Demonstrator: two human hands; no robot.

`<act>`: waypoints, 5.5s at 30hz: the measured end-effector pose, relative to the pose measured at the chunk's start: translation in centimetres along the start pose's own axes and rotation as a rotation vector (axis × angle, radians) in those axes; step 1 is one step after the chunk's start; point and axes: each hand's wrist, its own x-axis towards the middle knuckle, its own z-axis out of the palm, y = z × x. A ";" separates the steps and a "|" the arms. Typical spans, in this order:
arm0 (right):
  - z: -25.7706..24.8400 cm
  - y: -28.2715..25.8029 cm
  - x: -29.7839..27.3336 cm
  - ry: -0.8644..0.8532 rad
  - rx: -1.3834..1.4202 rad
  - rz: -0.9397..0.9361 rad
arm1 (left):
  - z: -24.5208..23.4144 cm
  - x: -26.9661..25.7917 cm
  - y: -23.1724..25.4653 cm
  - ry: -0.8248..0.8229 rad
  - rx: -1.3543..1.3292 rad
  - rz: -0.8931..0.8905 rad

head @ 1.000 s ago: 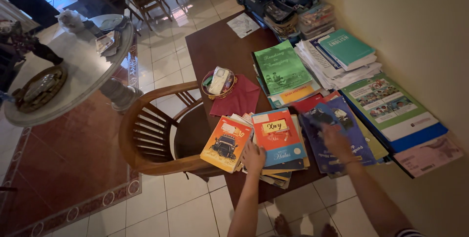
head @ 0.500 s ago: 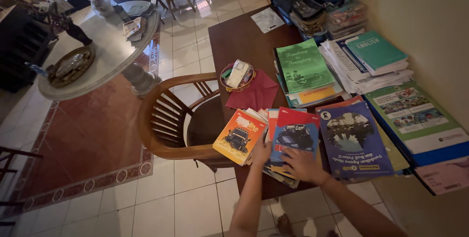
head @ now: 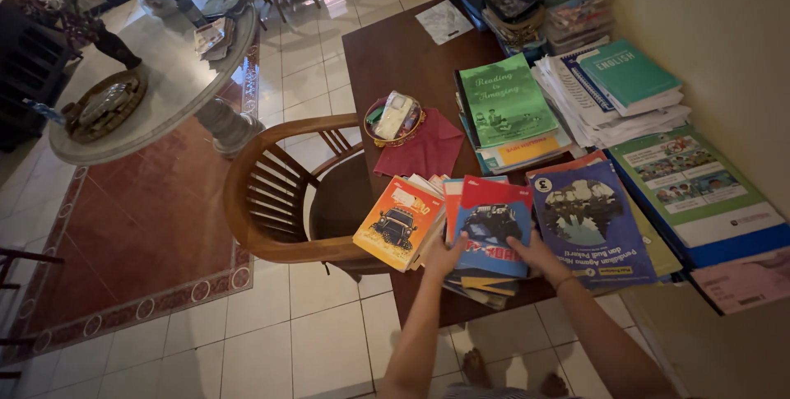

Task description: Organizing and sorting books, notebooks, and papers on a table.

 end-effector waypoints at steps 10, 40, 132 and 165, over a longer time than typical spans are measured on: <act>0.6 4.6 2.0 0.004 -0.202 -0.190 | 1.3 -2.4 0.4 0.202 0.224 0.121; -4.5 -0.6 -0.5 -0.118 0.234 -0.447 | 1.5 -1.1 5.3 -0.160 -0.237 0.497; -33.5 2.2 -4.5 0.191 -1.104 -0.106 | 29.0 -0.7 -1.8 0.036 0.338 0.022; -28.5 -15.1 -15.1 0.627 -0.863 -0.952 | 20.1 1.4 13.9 -0.705 -1.052 -0.548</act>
